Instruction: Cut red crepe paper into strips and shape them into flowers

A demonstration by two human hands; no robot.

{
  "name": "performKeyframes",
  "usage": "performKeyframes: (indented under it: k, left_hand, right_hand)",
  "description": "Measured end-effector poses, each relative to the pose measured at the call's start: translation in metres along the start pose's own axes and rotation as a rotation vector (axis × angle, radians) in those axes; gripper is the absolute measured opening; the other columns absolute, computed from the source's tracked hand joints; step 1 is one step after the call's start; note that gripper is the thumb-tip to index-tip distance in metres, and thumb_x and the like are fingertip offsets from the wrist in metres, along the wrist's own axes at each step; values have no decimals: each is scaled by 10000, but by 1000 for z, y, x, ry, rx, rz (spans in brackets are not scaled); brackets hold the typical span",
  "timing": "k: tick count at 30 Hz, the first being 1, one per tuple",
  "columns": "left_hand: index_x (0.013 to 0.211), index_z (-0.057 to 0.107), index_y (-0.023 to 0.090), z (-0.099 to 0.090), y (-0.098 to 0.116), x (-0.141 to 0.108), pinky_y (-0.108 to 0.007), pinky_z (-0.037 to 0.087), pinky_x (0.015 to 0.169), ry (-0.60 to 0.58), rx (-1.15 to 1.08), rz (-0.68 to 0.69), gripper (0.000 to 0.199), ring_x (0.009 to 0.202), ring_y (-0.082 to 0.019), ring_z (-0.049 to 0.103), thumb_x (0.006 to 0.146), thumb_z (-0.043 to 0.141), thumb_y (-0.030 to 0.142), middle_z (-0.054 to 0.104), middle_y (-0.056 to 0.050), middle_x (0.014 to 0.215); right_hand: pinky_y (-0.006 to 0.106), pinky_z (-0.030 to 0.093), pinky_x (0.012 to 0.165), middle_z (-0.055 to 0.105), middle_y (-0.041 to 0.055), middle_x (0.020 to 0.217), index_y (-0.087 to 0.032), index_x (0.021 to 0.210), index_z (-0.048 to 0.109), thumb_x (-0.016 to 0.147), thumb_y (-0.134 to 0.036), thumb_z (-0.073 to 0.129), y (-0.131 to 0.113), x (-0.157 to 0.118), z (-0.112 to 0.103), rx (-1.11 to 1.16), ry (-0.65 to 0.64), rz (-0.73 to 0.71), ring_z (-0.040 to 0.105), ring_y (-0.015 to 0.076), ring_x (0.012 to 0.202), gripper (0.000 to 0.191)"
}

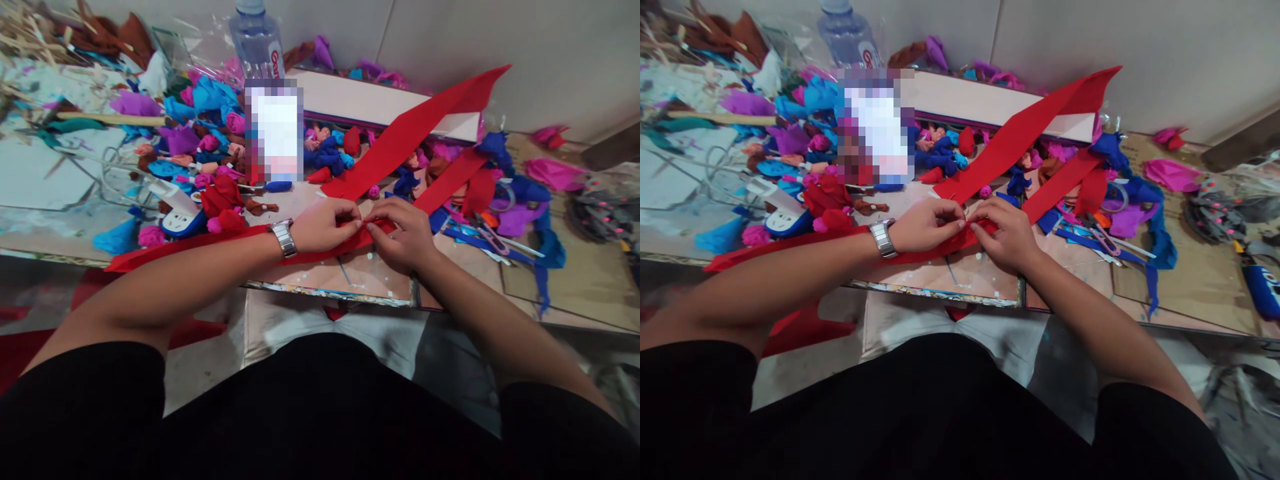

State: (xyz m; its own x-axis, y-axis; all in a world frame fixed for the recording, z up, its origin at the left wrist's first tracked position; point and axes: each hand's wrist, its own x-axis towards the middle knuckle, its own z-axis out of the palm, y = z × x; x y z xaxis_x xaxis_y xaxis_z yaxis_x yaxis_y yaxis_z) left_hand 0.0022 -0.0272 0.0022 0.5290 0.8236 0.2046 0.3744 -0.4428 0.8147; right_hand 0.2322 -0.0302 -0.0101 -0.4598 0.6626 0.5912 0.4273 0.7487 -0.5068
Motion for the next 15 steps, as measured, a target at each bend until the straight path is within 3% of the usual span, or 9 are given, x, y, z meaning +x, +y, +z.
performKeyframes:
  k: [15]
  left_hand:
    - [931, 728, 162, -2, 1, -1, -289, 431, 727, 9, 99, 71, 235, 746, -138, 620, 951, 565, 331, 761, -29, 876]
  right_hand:
    - [435, 582, 850, 751, 73, 1016, -259, 975, 714, 977, -280, 700, -1, 0, 0, 30, -44, 27, 721, 262, 953, 26]
